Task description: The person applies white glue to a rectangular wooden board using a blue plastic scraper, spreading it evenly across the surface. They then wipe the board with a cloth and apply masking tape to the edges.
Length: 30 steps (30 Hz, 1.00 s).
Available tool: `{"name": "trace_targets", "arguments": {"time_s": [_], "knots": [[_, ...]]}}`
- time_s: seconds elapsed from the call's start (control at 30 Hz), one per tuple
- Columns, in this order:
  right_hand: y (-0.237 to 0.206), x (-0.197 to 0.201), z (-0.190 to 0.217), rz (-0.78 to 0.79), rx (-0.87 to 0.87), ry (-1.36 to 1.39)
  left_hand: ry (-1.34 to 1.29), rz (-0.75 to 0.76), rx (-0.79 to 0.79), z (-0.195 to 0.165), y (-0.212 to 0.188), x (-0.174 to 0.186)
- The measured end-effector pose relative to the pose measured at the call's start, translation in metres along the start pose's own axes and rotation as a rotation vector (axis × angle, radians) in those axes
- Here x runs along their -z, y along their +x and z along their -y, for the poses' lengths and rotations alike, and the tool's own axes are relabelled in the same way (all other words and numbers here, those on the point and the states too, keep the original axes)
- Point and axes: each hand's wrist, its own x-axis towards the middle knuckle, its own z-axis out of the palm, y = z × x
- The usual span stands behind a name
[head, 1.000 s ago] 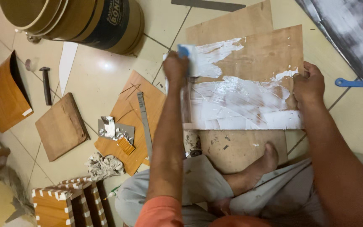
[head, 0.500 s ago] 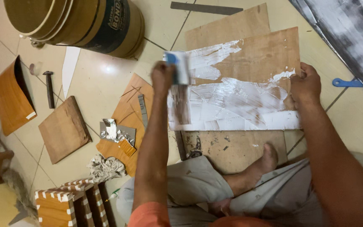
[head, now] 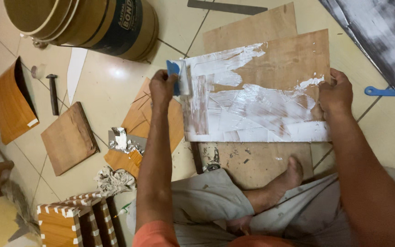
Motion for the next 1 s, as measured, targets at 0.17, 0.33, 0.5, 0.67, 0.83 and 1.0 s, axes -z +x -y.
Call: {"name": "trace_targets", "arguments": {"time_s": [0.17, 0.33, 0.5, 0.67, 0.83, 1.0], "knots": [[0.002, -0.002, -0.001, -0.004, -0.032, 0.045, 0.123, -0.098, -0.030, -0.004, 0.020, 0.009], [0.003, -0.002, 0.000, 0.013, 0.020, 0.059, 0.226, -0.085, -0.175, -0.009, 0.037, 0.020], [0.001, -0.001, -0.001, 0.012, 0.000, 0.037, 0.377, 0.032, -0.179, -0.027, 0.065, 0.013], [0.001, -0.001, -0.002, 0.004, -0.010, 0.006, 0.661, 0.150, -0.284, -0.062, 0.107, -0.008], [0.004, -0.002, -0.005, 0.008, -0.058, 0.040, 0.957, 0.402, -0.254, -0.089, 0.134, -0.036], [0.005, 0.001, -0.007, -0.004, -0.060, -0.010, 1.235, 0.479, -0.191, -0.094, 0.151, -0.050]]}}
